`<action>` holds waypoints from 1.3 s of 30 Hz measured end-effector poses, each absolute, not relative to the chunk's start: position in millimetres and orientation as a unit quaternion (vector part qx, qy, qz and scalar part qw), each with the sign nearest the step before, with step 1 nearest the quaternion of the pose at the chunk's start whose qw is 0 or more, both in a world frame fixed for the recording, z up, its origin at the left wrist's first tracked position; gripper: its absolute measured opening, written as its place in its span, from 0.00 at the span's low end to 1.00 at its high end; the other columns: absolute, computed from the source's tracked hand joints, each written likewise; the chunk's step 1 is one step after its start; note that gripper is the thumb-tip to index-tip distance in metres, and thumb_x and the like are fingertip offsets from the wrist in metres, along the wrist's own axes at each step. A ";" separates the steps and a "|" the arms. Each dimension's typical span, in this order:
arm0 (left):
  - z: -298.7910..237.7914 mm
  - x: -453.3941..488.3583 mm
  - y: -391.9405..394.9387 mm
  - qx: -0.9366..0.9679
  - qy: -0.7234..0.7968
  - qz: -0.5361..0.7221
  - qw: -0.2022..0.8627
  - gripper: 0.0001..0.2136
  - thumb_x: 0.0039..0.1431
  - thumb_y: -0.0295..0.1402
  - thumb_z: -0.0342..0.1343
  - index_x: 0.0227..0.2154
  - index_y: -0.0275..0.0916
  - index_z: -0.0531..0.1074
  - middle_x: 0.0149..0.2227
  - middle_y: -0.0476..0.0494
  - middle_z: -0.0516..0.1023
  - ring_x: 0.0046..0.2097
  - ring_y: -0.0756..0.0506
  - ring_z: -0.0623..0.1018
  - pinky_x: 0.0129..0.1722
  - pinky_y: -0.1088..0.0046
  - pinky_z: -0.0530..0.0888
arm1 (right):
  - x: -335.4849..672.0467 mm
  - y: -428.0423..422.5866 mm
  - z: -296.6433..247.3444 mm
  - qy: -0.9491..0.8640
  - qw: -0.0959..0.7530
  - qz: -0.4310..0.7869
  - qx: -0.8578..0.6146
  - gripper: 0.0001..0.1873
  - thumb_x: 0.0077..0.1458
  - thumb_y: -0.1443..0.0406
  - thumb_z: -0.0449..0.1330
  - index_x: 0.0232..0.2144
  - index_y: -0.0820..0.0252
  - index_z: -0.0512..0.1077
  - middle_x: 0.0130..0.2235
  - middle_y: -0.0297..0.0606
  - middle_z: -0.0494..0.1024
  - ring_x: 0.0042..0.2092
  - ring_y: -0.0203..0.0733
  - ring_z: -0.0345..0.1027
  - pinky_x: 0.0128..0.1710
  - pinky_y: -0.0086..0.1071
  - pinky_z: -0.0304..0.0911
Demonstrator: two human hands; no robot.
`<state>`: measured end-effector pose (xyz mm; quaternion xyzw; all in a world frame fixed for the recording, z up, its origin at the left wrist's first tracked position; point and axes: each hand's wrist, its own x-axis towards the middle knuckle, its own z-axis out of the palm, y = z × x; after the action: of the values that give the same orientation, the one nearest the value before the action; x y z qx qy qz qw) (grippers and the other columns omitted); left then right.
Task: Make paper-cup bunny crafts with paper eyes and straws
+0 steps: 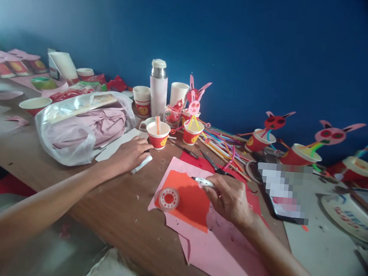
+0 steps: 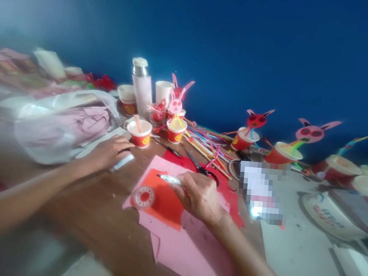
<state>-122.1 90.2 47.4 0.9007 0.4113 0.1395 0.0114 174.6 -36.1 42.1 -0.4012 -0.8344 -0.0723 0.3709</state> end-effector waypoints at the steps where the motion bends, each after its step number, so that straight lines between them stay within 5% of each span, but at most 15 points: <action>1: 47.1 -122.1 89.4 0.902 0.407 0.145 0.010 0.13 0.62 0.32 0.46 0.44 0.39 0.73 0.43 0.41 0.75 0.48 0.41 0.70 0.48 0.62 0.68 | 174.0 -36.2 42.2 -0.835 0.369 -0.072 -0.401 0.10 0.62 0.64 0.51 0.31 0.60 0.68 0.24 0.34 0.73 0.24 0.33 0.63 0.26 0.27 0.55; 6: 57.8 -110.9 64.2 0.900 0.369 0.221 0.072 0.12 0.63 0.35 0.48 0.41 0.38 0.74 0.44 0.42 0.76 0.48 0.43 0.71 0.50 0.63 0.67 | 172.3 -36.0 41.4 -0.833 0.365 -0.059 -0.412 0.10 0.62 0.63 0.52 0.31 0.61 0.68 0.26 0.36 0.74 0.25 0.34 0.64 0.26 0.27 0.56; 11: 69.8 -86.5 26.2 0.934 0.259 0.116 0.215 0.16 0.54 0.40 0.59 0.44 0.39 0.73 0.45 0.43 0.75 0.48 0.43 0.71 0.50 0.66 0.67 | 169.4 -34.8 38.5 -0.824 0.357 -0.042 -0.437 0.13 0.62 0.62 0.50 0.29 0.61 0.69 0.24 0.35 0.73 0.23 0.33 0.62 0.24 0.27 0.53; 16: 68.3 -76.5 20.6 0.952 0.225 0.048 0.200 0.20 0.54 0.40 0.59 0.49 0.41 0.70 0.52 0.41 0.71 0.55 0.39 0.67 0.57 0.60 0.59 | 164.1 -34.3 27.6 -0.808 0.309 0.011 -0.501 0.16 0.62 0.60 0.49 0.29 0.62 0.70 0.22 0.33 0.71 0.21 0.32 0.61 0.22 0.27 0.48; 25: 64.4 -79.1 23.0 0.949 0.204 -0.005 0.240 0.18 0.61 0.41 0.51 0.51 0.40 0.67 0.51 0.40 0.71 0.52 0.41 0.71 0.49 0.69 0.66 | 158.5 -33.9 12.4 -0.813 0.224 0.022 -0.537 0.22 0.64 0.57 0.45 0.27 0.63 0.69 0.20 0.34 0.70 0.20 0.32 0.59 0.22 0.28 0.41; 39: 61.8 -79.3 21.7 0.956 0.207 0.018 0.207 0.20 0.59 0.37 0.54 0.54 0.41 0.65 0.52 0.39 0.71 0.54 0.40 0.70 0.50 0.67 0.66 | 154.9 -33.0 11.2 -0.821 0.235 0.000 -0.520 0.24 0.64 0.56 0.44 0.23 0.63 0.68 0.20 0.35 0.69 0.21 0.32 0.59 0.23 0.28 0.42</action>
<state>-79.3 21.7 61.8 0.9560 0.2075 0.0182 0.2067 154.9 -33.0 11.2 -0.5199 -0.8213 0.0002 0.2347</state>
